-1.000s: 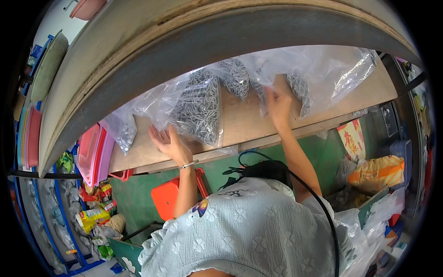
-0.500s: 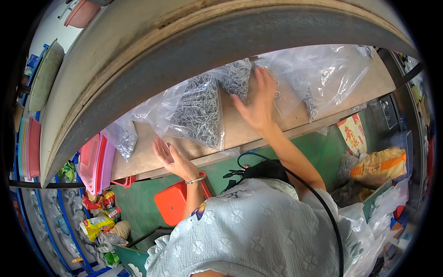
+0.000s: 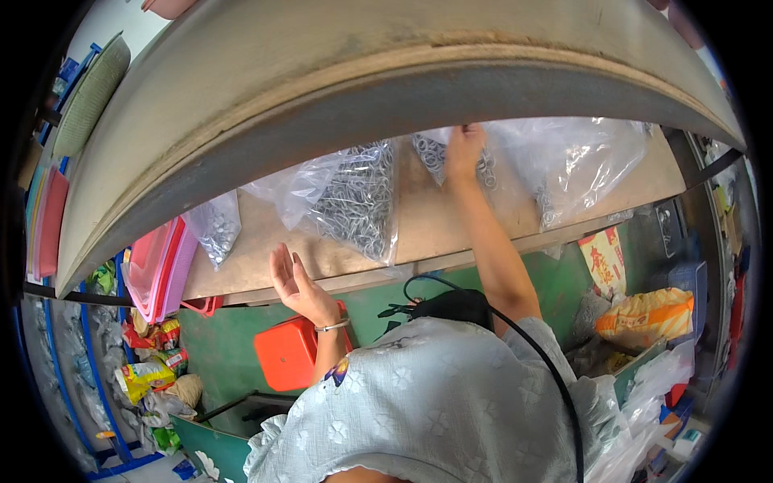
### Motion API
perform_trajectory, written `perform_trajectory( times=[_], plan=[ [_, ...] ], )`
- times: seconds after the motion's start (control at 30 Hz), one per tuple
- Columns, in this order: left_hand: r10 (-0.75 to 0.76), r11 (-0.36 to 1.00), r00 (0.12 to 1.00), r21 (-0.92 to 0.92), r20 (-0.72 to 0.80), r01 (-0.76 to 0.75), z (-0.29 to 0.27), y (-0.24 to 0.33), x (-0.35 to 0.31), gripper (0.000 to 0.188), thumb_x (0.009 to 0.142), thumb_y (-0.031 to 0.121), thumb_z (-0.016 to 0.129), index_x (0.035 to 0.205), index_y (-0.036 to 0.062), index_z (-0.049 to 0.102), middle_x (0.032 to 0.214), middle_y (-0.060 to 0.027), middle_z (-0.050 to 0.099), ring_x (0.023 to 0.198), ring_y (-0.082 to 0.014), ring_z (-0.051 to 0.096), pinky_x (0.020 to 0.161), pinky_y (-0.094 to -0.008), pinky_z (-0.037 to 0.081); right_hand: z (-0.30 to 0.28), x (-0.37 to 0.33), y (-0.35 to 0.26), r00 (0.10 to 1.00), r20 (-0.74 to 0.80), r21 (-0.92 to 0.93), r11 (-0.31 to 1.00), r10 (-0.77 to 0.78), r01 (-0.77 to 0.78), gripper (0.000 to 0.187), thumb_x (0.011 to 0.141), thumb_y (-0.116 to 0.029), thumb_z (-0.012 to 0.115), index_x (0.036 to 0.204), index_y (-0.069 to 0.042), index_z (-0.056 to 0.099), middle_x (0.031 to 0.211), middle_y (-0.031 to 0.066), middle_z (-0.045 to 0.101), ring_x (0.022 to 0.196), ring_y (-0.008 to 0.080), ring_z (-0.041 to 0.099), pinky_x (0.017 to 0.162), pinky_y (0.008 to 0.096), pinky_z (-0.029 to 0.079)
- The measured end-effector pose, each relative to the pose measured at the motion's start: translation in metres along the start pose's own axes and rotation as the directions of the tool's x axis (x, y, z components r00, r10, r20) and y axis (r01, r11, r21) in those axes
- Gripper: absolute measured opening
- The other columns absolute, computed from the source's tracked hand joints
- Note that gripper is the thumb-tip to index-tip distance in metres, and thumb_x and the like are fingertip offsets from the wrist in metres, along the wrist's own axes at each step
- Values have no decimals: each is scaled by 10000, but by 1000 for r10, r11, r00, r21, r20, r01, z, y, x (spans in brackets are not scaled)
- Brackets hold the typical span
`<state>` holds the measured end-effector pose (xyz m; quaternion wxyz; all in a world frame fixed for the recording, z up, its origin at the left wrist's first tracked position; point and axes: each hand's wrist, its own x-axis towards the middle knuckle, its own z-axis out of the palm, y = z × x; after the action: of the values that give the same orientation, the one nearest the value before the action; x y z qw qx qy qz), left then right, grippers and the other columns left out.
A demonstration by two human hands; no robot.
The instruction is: The person writes on a small plastic bag with a black marker, then walks to a shelf to retrieve a bag of metal rings. They pour the rings onto a green table and begin sorting them by hand, placing some into a pink plastic bin. Another person is visible in the background working at a separate table.
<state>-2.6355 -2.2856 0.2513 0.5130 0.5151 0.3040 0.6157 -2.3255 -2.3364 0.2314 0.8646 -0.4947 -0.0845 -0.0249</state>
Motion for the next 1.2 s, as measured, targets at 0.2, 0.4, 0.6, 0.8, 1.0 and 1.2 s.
perform_trajectory(
  times=[0.2,0.4,0.6,0.8,1.0,1.2],
  plan=[
    [103,995,981,-27,163,-100,6,5,-9,397,869,-55,422,1264,-43,382,1237,-188,481,1175,-263,465,981,-399,389,-14,-9,-47,997,71,357,932,41,-64,176,868,-80,546,1001,31,576,974,102,622,845,174,596,780,282,469],
    [-107,966,754,-111,649,233,30,3,-23,368,898,23,467,1252,-50,400,1140,-192,535,1040,-250,558,876,-358,479,-50,-48,-98,944,291,489,825,153,-285,202,860,-68,550,1053,-5,551,1029,90,593,968,178,558,837,303,476],
    [-259,70,212,-200,942,977,85,-10,-31,676,905,449,411,1368,-1,213,1368,-189,336,1257,-303,362,1033,-457,318,-90,-66,-144,819,453,662,482,354,-574,217,874,-43,516,1074,42,520,1078,160,556,1000,270,538,908,391,453],
    [-250,197,352,-308,902,931,85,34,-38,671,887,473,438,1378,63,234,1394,-109,325,1298,-282,299,1075,-495,222,-84,-93,-171,677,582,606,314,451,-730,240,889,-54,476,1105,47,495,1076,178,552,993,291,542,874,441,462],
    [-227,269,450,-389,863,881,54,57,-28,597,856,273,600,1308,10,311,1296,-125,444,1210,-256,425,1025,-460,329,-68,-100,-173,623,643,517,349,444,-782,257,867,1,442,1110,83,459,1097,213,523,1041,318,520,940,473,437],
    [-261,339,540,-448,801,828,24,74,-23,546,879,251,578,1283,-26,337,1258,-139,480,1176,-258,465,1000,-450,369,-39,-110,-166,473,741,418,224,477,-880,255,867,4,431,1110,82,447,1105,215,522,1040,325,527,945,489,425]
  ],
)
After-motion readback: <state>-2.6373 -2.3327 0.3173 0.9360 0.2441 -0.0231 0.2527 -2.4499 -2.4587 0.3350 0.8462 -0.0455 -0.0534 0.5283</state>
